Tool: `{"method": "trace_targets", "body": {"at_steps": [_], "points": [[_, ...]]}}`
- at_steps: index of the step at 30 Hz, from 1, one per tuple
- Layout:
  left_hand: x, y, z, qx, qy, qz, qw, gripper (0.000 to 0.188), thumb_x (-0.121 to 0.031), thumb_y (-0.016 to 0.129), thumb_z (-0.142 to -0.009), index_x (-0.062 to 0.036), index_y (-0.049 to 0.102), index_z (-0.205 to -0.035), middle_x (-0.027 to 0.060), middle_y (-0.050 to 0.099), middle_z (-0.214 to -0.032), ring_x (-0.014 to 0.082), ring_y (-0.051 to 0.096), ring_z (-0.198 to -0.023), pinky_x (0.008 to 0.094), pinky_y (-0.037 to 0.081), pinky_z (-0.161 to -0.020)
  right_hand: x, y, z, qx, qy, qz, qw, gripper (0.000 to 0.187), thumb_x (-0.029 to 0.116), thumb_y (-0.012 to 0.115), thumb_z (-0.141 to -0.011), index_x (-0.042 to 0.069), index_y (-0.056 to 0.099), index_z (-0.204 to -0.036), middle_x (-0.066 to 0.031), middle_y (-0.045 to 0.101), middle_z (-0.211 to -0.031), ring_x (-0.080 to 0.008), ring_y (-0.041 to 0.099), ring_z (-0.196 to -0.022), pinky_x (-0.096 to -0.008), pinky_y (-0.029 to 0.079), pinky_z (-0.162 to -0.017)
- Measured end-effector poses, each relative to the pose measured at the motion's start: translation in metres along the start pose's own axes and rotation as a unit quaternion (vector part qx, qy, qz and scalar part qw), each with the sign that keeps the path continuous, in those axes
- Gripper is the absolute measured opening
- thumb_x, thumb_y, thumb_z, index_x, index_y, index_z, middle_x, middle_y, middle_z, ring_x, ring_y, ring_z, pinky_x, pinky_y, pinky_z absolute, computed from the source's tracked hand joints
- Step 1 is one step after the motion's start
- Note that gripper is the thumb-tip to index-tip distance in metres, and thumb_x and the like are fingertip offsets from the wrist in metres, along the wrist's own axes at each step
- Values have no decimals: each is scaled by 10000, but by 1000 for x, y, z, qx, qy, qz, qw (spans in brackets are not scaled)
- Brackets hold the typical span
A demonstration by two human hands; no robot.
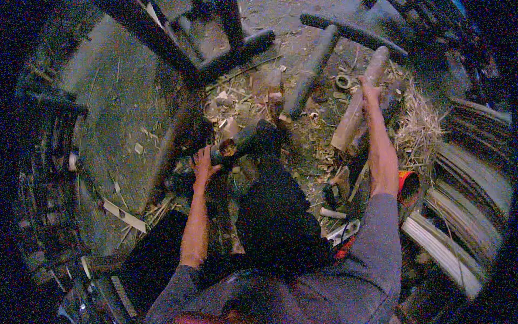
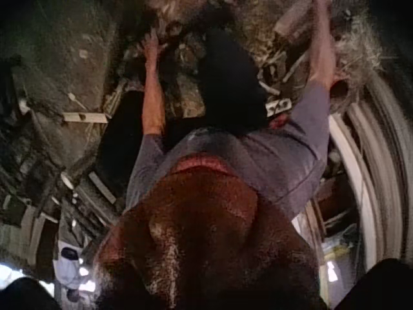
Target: The person sits on the floor and uses a small hand tool to scrape and shape the ends of several bamboo segments. They repeatedly rotate the pieces and work on the hollowed ends, occasionally setting pieces aside and picking up new ones.
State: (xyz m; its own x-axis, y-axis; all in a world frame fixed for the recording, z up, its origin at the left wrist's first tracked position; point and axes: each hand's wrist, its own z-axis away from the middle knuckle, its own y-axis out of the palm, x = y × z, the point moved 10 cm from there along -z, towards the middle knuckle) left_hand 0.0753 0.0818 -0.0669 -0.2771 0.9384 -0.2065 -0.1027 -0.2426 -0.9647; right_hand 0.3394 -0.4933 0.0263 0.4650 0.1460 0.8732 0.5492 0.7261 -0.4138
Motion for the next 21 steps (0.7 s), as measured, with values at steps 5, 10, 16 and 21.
{"method": "trace_targets", "body": {"at_steps": [5, 10, 16, 21], "points": [[-1, 0, -1, -11, 20, 2, 1000, 850, -343, 802, -529, -181, 402, -1261, 68, 468, -1143, 312, 445, -1093, 595, 264, -964, -23, 20, -118, -4, -91, 174, 981, 742, 421, 772, -613, -122, 557, -1071, -213, 620, -979, -251, 601, -923, -373, 490, -756], [3, -8, 8, -26, -14, -25, 999, 845, -309, 817, -530, -189, 405, -1258, 78, 468, -1144, 308, 452, -1090, 593, 284, -953, 14, 85, -115, 122, -308, 365, 870, 599, 397, 630, -777, -73, 542, -1138, -212, 615, -1053, -276, 587, -1014, -339, 439, -863], [-15, -12, -13, -48, 29, -28, 998, 832, -279, 820, -552, -184, 396, -1261, 92, 468, -1147, 327, 454, -1093, 610, 311, -934, 195, 128, 105, 392, -529, 330, 676, 336, 318, 506, -908, 22, 576, -1053, -73, 616, -913, -177, 568, -812, -293, 459, -752], [7, -5, -1, -42, -4, -14, 999, 815, -309, 816, -561, -183, 399, -1249, 94, 476, -1139, 342, 464, -1082, 613, 304, -937, 107, 165, 413, 629, -547, 349, 429, 347, 319, 561, -852, 55, 577, -1077, -152, 632, -935, -261, 615, -832, -362, 485, -724]]}}
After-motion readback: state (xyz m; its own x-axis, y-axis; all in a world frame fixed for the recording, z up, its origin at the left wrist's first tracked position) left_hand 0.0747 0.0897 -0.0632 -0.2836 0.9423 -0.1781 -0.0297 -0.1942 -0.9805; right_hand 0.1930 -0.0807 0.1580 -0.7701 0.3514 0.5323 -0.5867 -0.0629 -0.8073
